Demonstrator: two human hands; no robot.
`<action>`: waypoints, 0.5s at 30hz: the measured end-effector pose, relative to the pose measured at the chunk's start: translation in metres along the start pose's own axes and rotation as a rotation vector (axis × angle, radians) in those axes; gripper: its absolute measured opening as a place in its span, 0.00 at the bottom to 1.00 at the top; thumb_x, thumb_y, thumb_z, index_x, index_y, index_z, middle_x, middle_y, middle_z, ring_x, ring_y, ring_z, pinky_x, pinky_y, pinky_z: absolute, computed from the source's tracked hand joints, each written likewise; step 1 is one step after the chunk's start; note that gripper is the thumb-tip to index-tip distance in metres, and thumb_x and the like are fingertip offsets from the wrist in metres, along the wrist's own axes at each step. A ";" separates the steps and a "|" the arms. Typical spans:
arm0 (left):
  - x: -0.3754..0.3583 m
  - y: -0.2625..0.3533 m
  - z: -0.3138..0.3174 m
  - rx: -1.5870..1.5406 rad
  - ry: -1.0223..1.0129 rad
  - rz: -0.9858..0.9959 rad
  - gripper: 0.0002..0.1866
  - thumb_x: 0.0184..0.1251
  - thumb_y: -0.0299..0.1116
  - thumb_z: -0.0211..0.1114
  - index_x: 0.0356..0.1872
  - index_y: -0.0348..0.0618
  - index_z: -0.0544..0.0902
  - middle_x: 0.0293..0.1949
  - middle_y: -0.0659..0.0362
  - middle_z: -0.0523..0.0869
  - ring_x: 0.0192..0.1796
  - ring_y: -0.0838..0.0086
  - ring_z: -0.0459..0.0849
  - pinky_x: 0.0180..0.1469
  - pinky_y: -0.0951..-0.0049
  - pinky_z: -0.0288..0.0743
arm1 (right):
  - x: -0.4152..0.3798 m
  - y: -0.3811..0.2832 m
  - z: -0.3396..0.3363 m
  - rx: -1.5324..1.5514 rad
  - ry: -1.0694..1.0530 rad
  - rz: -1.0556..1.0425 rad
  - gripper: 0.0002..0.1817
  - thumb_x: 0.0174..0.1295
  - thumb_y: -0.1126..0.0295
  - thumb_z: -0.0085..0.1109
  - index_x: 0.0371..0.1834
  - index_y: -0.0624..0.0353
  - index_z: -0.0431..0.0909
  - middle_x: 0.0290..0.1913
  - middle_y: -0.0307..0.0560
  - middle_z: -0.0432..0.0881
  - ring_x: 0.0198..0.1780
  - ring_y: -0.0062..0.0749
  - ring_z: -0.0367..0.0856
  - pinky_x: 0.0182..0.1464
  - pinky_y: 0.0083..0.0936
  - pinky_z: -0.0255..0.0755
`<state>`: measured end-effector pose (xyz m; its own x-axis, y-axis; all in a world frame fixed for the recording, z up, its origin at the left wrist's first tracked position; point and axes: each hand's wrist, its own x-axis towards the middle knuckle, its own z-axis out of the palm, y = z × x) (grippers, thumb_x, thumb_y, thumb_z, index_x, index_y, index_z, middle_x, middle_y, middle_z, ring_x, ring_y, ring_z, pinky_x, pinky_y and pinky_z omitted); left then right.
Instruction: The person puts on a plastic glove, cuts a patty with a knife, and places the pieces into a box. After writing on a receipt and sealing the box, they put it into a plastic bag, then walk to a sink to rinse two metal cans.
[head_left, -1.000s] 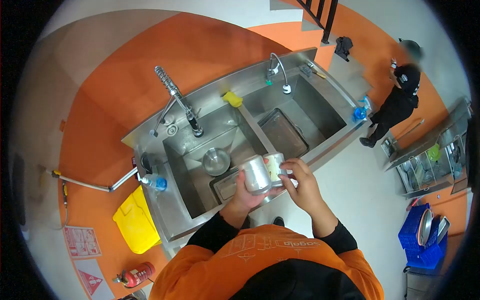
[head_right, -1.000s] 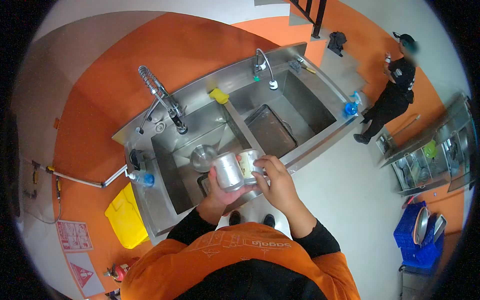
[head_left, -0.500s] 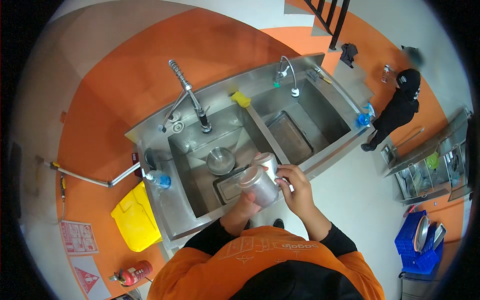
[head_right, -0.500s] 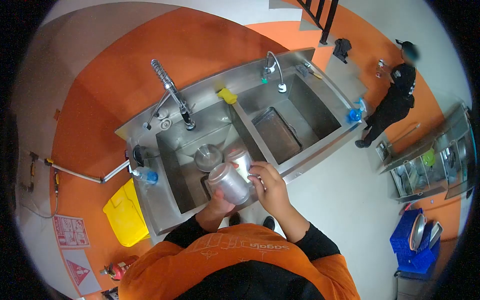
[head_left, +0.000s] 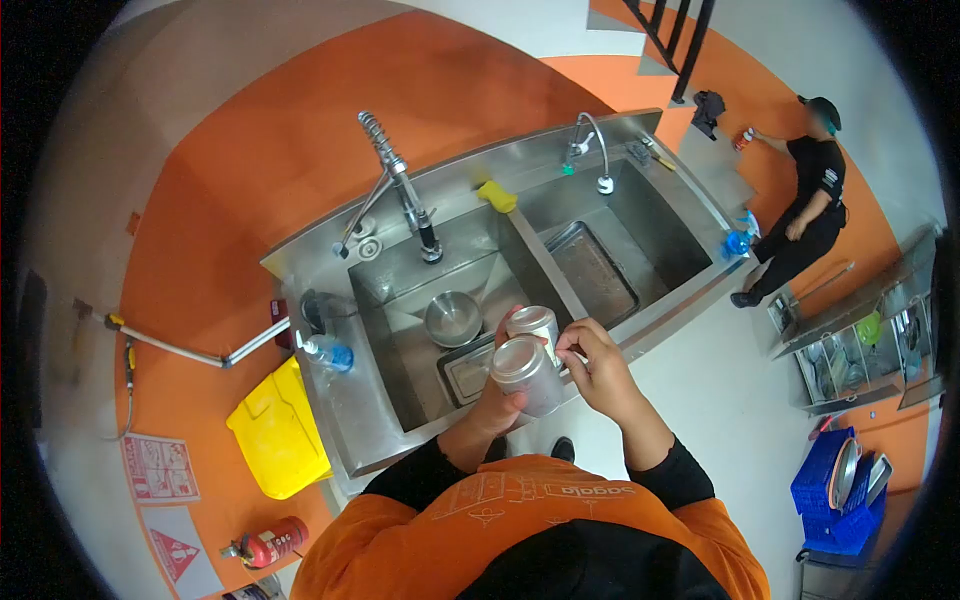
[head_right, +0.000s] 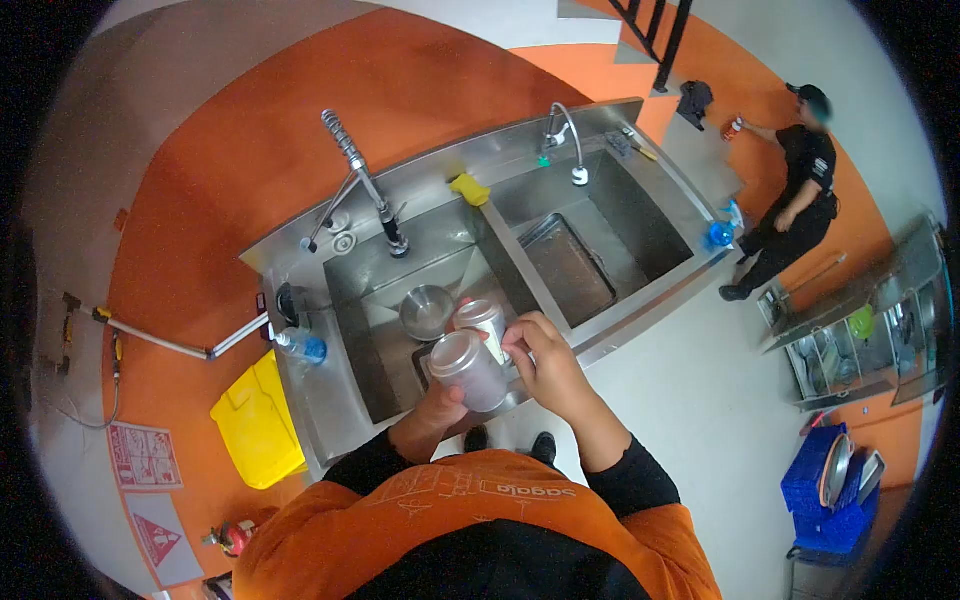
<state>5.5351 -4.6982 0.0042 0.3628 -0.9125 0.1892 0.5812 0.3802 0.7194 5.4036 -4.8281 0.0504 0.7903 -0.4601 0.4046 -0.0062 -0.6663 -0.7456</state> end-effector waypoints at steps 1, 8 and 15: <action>-0.003 0.001 -0.005 -0.001 0.012 -0.011 0.70 0.45 0.58 0.85 0.83 0.53 0.44 0.69 0.61 0.68 0.72 0.71 0.68 0.73 0.62 0.63 | 0.003 0.001 0.003 -0.029 -0.024 -0.030 0.07 0.64 0.84 0.63 0.42 0.65 0.76 0.46 0.52 0.77 0.44 0.41 0.82 0.44 0.29 0.79; -0.035 -0.008 -0.055 -0.036 0.101 -0.046 0.58 0.57 0.59 0.78 0.81 0.49 0.53 0.68 0.61 0.72 0.68 0.71 0.74 0.70 0.64 0.68 | 0.014 0.010 0.046 -0.060 -0.200 -0.054 0.07 0.65 0.83 0.60 0.42 0.64 0.72 0.40 0.53 0.74 0.42 0.47 0.78 0.43 0.35 0.74; -0.053 0.014 -0.096 -0.183 0.189 0.059 0.46 0.66 0.64 0.67 0.77 0.44 0.64 0.69 0.59 0.75 0.70 0.67 0.75 0.74 0.59 0.68 | 0.016 0.002 0.091 0.096 -0.203 -0.115 0.10 0.65 0.83 0.60 0.43 0.61 0.70 0.42 0.52 0.75 0.43 0.45 0.78 0.47 0.35 0.74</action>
<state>5.5938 -4.6297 -0.0597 0.5194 -0.8502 0.0862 0.6709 0.4682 0.5750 5.4714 -4.7834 0.0072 0.8894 -0.2505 0.3824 0.1417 -0.6441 -0.7517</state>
